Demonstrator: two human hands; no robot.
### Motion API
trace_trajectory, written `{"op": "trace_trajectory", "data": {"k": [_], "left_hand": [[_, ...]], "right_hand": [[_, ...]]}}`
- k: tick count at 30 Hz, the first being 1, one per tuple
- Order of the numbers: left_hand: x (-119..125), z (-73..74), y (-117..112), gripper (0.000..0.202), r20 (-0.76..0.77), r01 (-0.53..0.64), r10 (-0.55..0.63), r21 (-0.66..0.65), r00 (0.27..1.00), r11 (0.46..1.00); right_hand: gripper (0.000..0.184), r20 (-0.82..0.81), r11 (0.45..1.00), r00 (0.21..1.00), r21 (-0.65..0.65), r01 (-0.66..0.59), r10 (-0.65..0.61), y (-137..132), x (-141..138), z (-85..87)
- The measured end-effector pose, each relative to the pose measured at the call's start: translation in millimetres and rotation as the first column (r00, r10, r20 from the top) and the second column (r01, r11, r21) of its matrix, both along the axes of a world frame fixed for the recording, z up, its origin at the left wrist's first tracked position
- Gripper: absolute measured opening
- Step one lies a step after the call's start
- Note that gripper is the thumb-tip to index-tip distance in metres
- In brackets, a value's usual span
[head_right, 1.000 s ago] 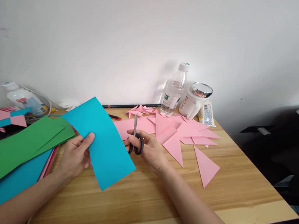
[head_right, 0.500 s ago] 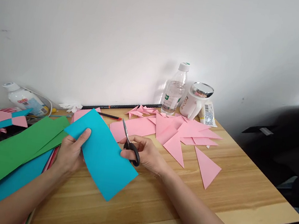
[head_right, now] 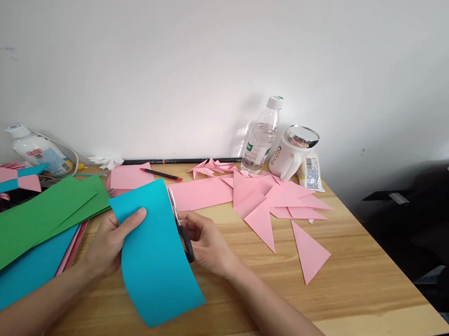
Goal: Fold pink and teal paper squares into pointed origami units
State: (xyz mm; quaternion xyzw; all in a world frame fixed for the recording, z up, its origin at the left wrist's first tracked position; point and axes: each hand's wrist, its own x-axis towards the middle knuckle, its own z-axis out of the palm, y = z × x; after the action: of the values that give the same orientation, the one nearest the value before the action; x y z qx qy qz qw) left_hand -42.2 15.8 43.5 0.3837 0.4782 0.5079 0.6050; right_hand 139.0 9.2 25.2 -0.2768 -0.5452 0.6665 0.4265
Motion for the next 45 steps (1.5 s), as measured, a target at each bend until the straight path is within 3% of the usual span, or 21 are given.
{"op": "trace_trajectory", "data": {"k": [12, 45], "left_hand": [[-5.4, -12.0, -6.3, 0.044, -0.161, 0.19, -0.184, 0.025, 0.97, 0.981], [-3.4, -6.3, -6.7, 0.041, -0.175, 0.138, -0.13, 0.034, 0.976, 0.99]], "right_hand": [[0.045, -0.001, 0.997, 0.999, -0.072, 0.041, -0.041, -6.2, -6.3, 0.9], [0.039, 0.118, 0.983, 0.98, -0.069, 0.17, -0.162, -6.9, -7.4, -4.7]]}}
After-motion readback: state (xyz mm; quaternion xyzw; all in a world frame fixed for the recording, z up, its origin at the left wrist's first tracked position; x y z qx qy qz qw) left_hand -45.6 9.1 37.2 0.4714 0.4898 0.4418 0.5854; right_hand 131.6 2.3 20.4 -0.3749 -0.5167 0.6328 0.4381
